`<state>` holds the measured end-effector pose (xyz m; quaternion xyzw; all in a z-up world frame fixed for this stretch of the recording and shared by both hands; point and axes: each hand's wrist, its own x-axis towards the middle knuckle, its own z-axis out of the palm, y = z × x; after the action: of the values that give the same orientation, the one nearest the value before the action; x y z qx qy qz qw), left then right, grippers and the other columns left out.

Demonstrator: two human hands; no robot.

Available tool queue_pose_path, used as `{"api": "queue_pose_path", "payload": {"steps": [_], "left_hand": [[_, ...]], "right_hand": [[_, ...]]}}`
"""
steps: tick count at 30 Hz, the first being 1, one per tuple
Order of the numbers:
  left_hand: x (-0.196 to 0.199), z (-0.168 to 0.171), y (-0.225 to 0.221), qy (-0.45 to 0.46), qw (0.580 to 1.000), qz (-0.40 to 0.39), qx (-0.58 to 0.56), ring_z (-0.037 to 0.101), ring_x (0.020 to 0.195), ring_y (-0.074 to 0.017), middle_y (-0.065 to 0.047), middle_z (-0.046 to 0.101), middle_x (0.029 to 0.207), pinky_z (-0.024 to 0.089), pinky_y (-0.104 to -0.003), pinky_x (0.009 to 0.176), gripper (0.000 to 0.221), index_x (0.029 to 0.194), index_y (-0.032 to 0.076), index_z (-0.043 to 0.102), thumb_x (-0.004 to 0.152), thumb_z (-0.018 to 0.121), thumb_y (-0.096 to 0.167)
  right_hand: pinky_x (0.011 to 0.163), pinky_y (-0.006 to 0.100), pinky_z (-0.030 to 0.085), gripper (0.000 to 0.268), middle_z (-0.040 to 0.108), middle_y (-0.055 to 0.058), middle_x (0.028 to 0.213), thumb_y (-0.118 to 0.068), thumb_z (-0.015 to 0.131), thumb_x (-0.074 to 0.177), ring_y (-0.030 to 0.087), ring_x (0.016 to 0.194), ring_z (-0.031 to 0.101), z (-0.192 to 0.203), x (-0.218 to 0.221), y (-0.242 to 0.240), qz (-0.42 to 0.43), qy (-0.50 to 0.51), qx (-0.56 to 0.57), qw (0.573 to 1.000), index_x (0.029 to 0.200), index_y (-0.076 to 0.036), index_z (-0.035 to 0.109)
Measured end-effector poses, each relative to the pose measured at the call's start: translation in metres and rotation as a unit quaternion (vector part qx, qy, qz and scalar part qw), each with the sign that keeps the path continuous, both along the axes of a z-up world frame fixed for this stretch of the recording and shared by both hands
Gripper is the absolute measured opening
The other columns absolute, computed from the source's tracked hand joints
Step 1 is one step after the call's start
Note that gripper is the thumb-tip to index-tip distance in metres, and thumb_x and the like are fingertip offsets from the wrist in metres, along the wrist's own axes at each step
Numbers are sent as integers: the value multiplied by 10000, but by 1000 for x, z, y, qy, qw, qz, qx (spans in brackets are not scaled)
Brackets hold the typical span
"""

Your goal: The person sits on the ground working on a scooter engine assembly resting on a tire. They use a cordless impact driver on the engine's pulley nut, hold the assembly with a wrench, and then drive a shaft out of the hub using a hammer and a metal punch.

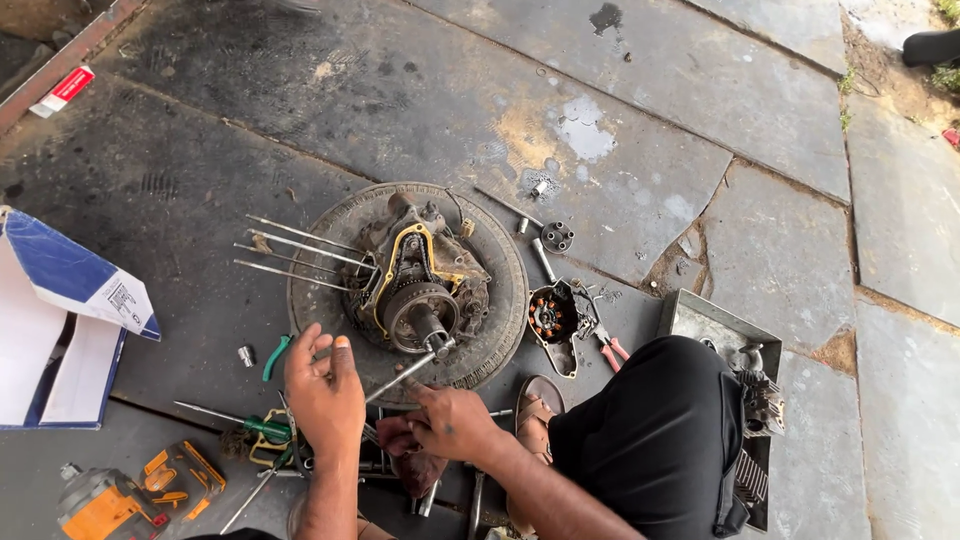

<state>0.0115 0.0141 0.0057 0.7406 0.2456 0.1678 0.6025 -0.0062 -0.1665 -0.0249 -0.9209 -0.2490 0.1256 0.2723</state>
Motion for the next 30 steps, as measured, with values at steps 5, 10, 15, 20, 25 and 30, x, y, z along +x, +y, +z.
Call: {"api": "queue_pose_path", "payload": {"steps": [5,10,15,20,25,30], "left_hand": [[2,3,5,4,1000,14,-2,701,908,-189,-132,641,1229,573,-311,697,416,1375,-13,560,993,648,128],[-1,-1,6,-20,1000,7,-7,699,912,-182,-137,603,1246,582,-285,688,416,1364,-14,562,982,658,121],[1,0,5,-15,1000,12,-9,684,953,-181,-135,589,1256,588,-285,695,400,1370,-14,561,997,641,108],[-4,1,8,-3,1000,25,11,698,931,-204,-138,607,1243,588,-312,721,362,1338,-13,589,992,630,90],[-2,-10,13,-17,998,36,49,710,941,-239,-157,608,1251,588,-341,778,292,1289,-24,630,1010,600,58],[1,2,12,16,998,41,43,719,940,-257,-162,625,1253,583,-352,752,266,1258,1,661,1007,590,58]], "right_hand": [[684,434,609,634,725,145,769,-202,673,842,320,692,727,17,15,-3,-99,-2,41,994,1439,-44,528],[578,442,583,895,712,172,696,-120,682,774,310,594,687,27,21,-22,-227,1,-33,973,1589,15,336],[504,347,546,741,703,118,697,-84,613,832,224,539,641,20,4,-2,18,103,-115,988,1555,-199,504],[509,324,574,783,716,103,746,-129,657,818,188,553,652,21,18,-8,-156,-35,-36,986,1556,-63,406],[561,389,584,621,737,71,800,-210,597,966,212,584,679,-15,11,-17,-211,166,-222,937,1565,-187,435],[620,362,598,793,724,121,793,-177,719,756,250,681,698,-6,15,-7,-109,-152,-1,982,1487,-72,430]]}}
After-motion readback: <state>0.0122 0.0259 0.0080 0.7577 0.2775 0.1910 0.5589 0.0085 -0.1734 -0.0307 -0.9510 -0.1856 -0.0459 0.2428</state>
